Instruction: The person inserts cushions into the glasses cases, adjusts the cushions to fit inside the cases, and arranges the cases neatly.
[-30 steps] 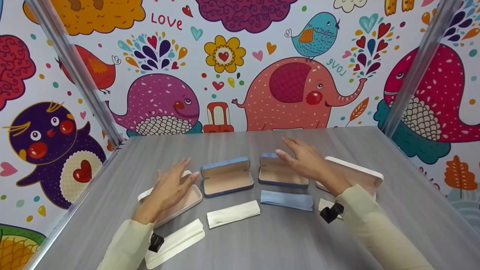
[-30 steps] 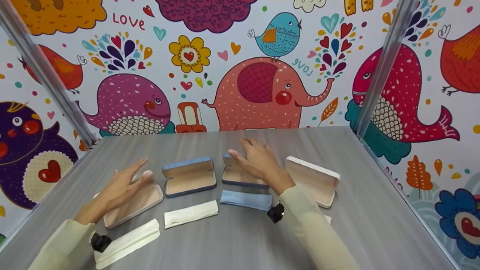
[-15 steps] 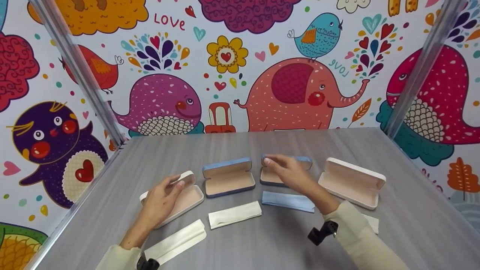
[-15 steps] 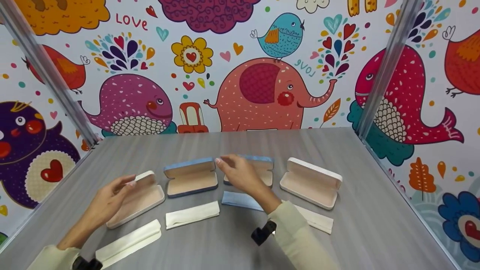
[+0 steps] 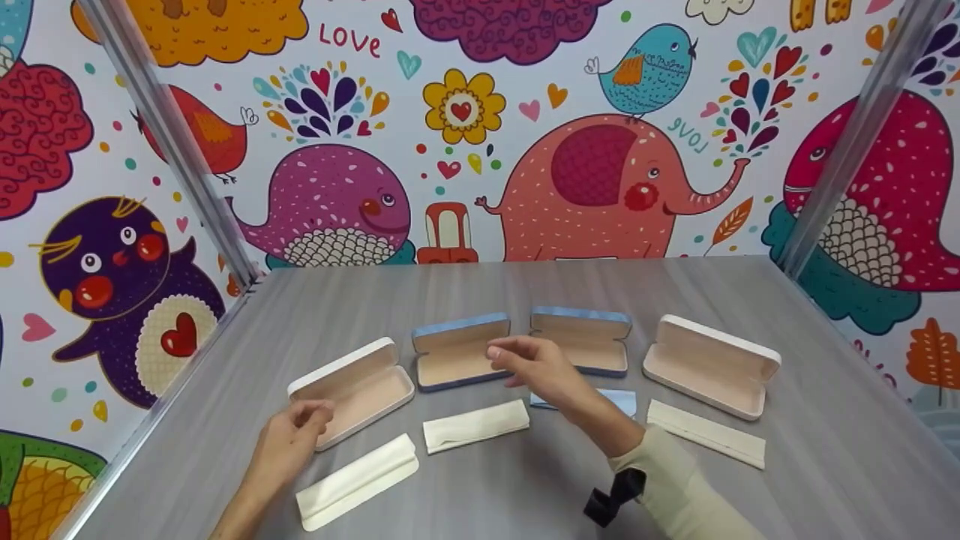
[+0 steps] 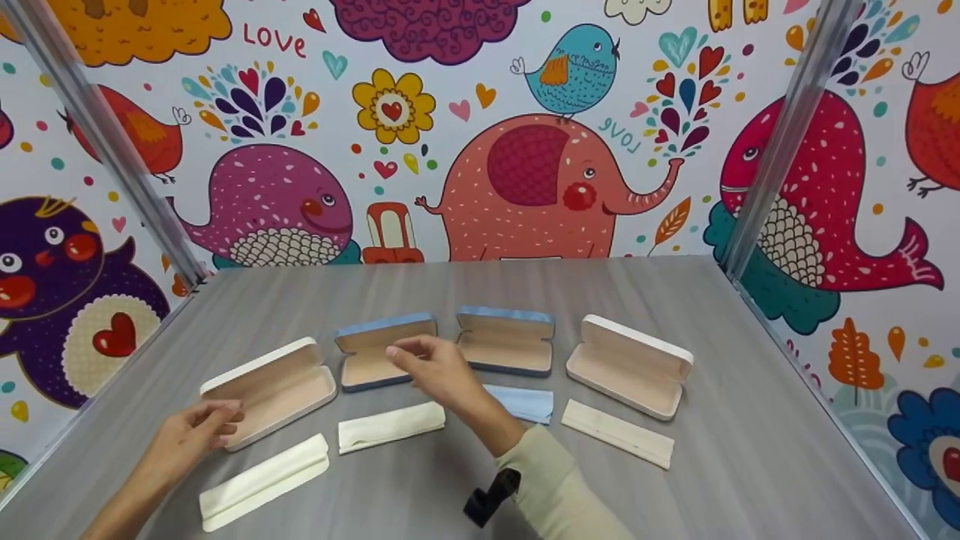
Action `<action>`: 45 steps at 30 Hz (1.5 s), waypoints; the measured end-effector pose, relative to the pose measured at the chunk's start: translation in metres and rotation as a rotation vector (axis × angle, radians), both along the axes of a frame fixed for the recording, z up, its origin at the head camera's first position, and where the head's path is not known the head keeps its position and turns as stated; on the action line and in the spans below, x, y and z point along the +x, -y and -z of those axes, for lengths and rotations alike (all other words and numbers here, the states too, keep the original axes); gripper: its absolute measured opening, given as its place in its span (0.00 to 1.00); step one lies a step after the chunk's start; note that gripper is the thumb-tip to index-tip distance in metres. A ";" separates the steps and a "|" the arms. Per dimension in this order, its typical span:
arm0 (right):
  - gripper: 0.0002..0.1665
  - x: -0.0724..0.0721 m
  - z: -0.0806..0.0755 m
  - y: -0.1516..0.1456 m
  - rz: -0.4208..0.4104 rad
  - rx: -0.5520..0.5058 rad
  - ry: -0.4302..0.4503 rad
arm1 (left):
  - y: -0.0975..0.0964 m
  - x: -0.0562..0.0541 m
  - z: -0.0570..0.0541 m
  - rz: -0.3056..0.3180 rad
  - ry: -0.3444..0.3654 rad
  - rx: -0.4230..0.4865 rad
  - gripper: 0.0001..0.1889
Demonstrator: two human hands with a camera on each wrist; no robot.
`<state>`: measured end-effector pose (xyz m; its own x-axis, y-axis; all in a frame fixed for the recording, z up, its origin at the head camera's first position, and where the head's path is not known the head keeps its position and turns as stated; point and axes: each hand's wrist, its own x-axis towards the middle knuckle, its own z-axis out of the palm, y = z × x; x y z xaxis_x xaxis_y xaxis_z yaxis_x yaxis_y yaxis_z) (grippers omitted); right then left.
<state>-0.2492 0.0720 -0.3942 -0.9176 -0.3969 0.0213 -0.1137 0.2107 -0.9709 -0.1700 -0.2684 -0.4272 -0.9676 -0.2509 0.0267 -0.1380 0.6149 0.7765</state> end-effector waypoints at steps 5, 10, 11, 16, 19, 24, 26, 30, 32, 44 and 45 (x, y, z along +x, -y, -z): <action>0.27 0.006 0.013 0.018 -0.057 -0.062 0.062 | 0.009 0.008 0.011 -0.041 0.051 0.016 0.15; 0.25 0.015 0.029 0.043 -0.100 -0.061 0.103 | 0.019 0.014 0.022 -0.045 0.133 0.003 0.15; 0.24 0.017 0.031 0.047 -0.105 -0.053 0.105 | 0.021 0.015 0.024 -0.041 0.147 -0.012 0.15; 0.24 0.024 0.041 0.066 -0.112 -0.014 0.124 | 0.031 0.022 0.028 -0.021 0.214 -0.043 0.14; 0.22 0.025 0.046 0.075 -0.105 -0.009 0.144 | 0.036 0.025 0.029 -0.006 0.247 -0.038 0.16; 0.18 0.026 0.056 0.089 -0.087 -0.009 0.162 | 0.038 0.028 0.031 0.023 0.295 -0.008 0.15; 0.17 0.027 0.059 0.094 -0.087 -0.012 0.165 | 0.038 0.029 0.031 0.027 0.319 0.009 0.14; 0.16 0.028 0.065 0.104 -0.084 -0.020 0.190 | 0.039 0.030 0.031 0.046 0.372 0.045 0.16; 0.17 0.028 0.067 0.108 -0.081 -0.013 0.199 | 0.038 0.029 0.031 0.046 0.396 0.049 0.16; 0.12 0.031 0.078 0.124 -0.052 0.069 0.144 | 0.037 0.028 0.037 0.069 0.365 -0.020 0.11; 0.11 0.032 0.078 0.125 -0.048 0.088 0.131 | 0.037 0.028 0.037 0.070 0.363 -0.031 0.11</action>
